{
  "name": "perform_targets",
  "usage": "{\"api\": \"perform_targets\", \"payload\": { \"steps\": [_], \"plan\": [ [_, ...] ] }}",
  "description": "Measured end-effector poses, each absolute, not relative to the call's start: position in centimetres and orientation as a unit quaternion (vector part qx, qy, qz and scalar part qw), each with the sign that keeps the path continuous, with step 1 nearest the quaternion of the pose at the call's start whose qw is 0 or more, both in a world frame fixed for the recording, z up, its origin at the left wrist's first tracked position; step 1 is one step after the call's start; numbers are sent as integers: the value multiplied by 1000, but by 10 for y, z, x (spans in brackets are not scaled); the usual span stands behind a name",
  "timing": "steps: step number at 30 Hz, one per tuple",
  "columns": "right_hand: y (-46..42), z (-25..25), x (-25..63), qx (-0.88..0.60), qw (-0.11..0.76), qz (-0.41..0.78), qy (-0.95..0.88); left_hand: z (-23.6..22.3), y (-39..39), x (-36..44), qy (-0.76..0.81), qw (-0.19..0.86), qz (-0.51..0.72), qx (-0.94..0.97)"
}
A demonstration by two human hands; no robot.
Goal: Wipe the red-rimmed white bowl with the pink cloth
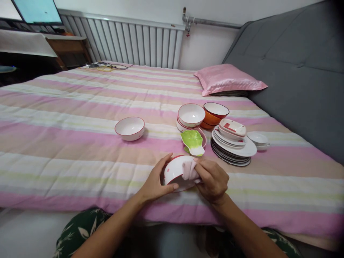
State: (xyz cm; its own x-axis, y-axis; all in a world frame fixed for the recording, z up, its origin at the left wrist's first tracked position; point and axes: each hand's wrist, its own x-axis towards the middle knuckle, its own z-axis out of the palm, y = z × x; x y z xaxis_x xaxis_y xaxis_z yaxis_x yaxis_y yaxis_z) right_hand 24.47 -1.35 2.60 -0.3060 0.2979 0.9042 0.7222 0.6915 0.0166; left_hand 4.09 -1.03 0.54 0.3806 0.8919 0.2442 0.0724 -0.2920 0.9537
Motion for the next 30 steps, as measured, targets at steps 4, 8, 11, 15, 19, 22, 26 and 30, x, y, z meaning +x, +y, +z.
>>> {"api": "perform_targets", "payload": {
  "steps": [4, 8, 11, 15, 19, 22, 26, 30],
  "plan": [
    [-15, 27, 239, -301, 475, -208, -800, 10, -9, 41, 333, 487, 415, 692],
    [-14, 27, 236, -313, 494, -172, -792, 13, -8, 40, 359, 479, 406, 690],
    [-13, 24, 237, -328, 507, -145, -784, 13, -7, 40, 378, 478, 393, 689],
    [-10, 18, 238, -352, 519, -118, -770, 12, -6, 40, 377, 497, 393, 676],
    [-9, 14, 237, -397, 508, -117, -756, 13, -6, 40, 396, 507, 389, 659],
    [-9, 11, 236, -438, 487, -123, -746, 13, -6, 40, 407, 512, 391, 648],
    [-11, 5, 236, -494, 458, -119, -729, 12, -4, 40, 410, 508, 399, 643],
    [-14, -2, 236, -542, 435, -101, -712, 11, -3, 40, 414, 507, 402, 640]
  ]
}}
